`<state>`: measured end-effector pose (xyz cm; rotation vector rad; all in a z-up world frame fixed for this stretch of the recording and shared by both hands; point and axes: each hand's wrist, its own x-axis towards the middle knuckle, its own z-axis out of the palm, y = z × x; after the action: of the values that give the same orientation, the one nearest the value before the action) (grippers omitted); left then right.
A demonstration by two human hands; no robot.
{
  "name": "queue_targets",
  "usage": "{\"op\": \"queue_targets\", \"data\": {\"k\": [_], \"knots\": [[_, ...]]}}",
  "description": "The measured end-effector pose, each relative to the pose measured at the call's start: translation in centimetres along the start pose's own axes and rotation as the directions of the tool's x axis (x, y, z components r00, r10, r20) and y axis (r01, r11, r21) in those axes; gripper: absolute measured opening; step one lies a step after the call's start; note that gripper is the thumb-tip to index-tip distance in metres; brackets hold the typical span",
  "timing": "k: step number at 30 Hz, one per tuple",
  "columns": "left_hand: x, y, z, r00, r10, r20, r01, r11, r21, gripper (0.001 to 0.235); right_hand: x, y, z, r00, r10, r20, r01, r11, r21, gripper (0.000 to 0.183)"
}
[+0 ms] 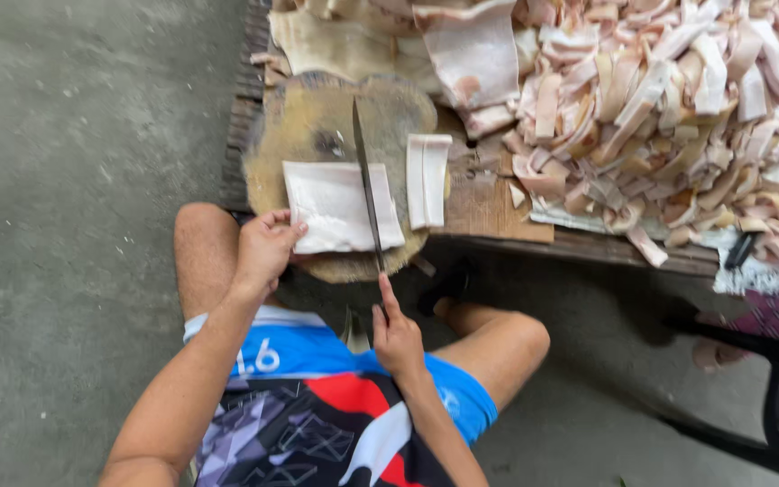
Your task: The person sits on the floor and uses a large knife to slice sheets of raw pork skin into strips on a wooden cutting board. The cut strips are moved to a pile on the table beside the board.
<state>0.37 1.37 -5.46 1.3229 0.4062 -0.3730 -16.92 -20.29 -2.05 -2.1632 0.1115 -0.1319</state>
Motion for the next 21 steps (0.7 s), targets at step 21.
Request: {"op": "queue_targets", "data": {"k": [21], "knots": [[-0.3, 0.4, 1.4, 0.998, -0.047, 0.041, 0.042, 0.991, 0.128, 0.026, 1.3, -8.1, -7.9, 0.987, -0.133, -0.093, 0.160, 0.888, 0.430, 0.062]]}}
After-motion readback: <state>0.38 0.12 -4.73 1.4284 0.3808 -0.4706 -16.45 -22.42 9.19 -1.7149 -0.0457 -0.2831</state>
